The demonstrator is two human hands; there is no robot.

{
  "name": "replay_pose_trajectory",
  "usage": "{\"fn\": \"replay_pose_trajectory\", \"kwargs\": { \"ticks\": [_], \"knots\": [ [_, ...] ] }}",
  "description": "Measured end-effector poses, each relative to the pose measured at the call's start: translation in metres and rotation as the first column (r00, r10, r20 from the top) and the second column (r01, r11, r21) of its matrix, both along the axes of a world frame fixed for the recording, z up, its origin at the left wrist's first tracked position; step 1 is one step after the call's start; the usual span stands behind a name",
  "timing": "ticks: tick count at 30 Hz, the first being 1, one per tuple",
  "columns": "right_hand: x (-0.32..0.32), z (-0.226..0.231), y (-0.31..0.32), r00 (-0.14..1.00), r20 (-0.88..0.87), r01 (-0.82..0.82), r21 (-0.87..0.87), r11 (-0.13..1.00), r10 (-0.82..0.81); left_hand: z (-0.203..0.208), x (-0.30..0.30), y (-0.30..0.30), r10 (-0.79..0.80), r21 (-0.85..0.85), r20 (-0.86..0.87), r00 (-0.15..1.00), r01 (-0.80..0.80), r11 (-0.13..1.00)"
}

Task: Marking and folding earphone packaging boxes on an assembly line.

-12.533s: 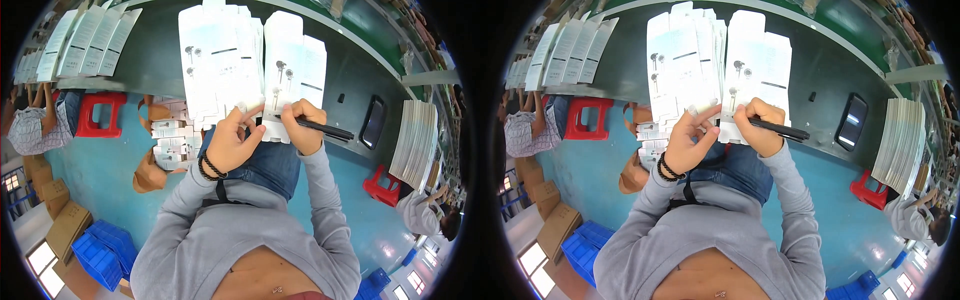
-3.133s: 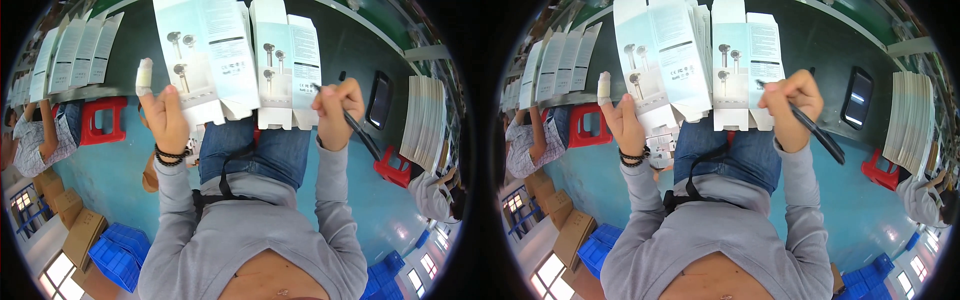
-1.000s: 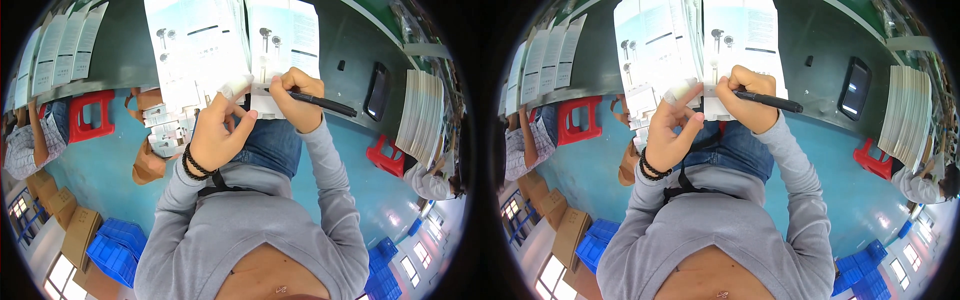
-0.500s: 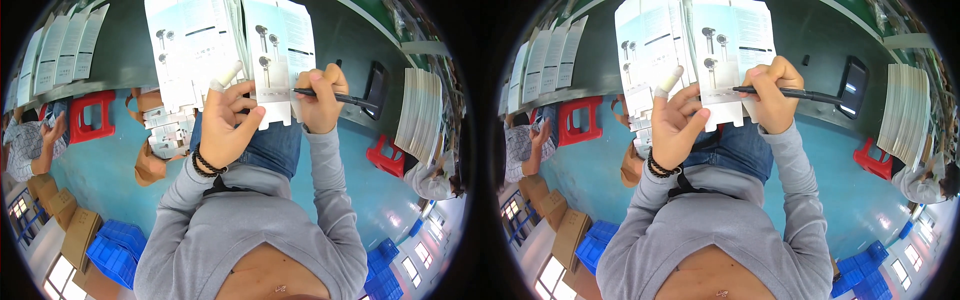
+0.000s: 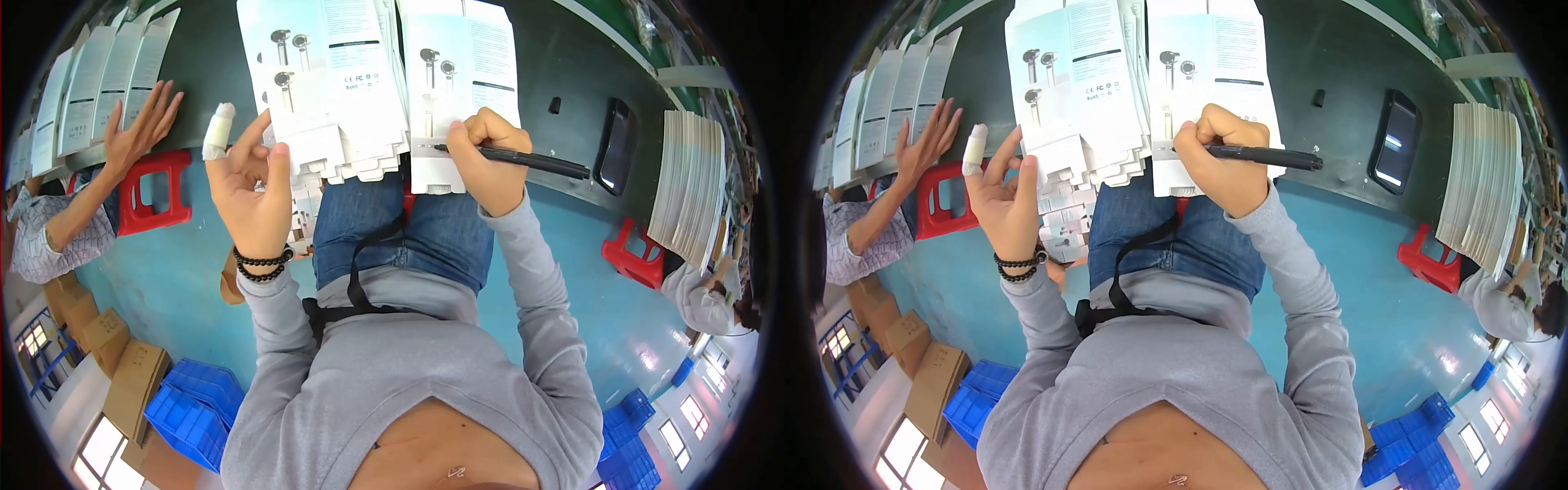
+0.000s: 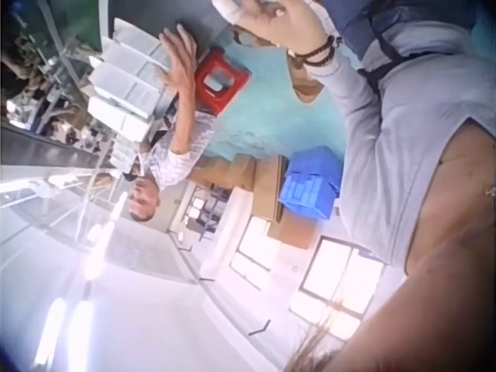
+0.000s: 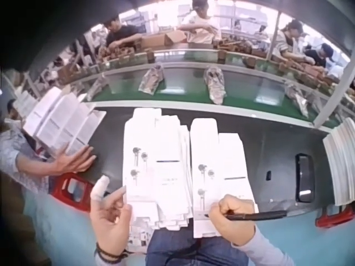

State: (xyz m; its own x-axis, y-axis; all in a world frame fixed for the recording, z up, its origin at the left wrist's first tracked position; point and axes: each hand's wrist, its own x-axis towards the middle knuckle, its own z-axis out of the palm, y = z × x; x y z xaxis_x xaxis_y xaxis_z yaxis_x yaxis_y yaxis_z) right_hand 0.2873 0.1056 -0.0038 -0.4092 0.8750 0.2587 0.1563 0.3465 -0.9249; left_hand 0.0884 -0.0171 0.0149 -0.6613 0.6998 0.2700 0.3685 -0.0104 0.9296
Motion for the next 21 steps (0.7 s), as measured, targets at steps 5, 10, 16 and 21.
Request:
{"fn": "replay_pose_trajectory", "kwargs": {
  "ticks": [5,10,16,21],
  "knots": [
    [-0.001,-0.003,0.001,0.999,0.047,-0.009,0.070,0.998,0.006,-0.003,0.020,0.006,-0.007,0.034,-0.081,0.997,0.010,0.999],
    [-0.001,-0.003,0.002,0.994,0.110,0.000,0.133,0.991,-0.014,0.001,0.052,0.007,-0.425,-0.124,0.115,0.898,0.437,0.891],
    [0.008,-0.009,0.004,0.999,0.037,0.038,0.027,0.999,-0.039,-0.005,0.075,0.006,-0.442,-0.246,0.165,0.882,0.470,0.847],
    [0.020,-0.008,0.004,0.947,-0.292,0.063,-0.239,0.969,-0.134,0.000,0.090,0.006,-0.461,-0.257,0.043,0.886,0.456,0.852]
  ]
}}
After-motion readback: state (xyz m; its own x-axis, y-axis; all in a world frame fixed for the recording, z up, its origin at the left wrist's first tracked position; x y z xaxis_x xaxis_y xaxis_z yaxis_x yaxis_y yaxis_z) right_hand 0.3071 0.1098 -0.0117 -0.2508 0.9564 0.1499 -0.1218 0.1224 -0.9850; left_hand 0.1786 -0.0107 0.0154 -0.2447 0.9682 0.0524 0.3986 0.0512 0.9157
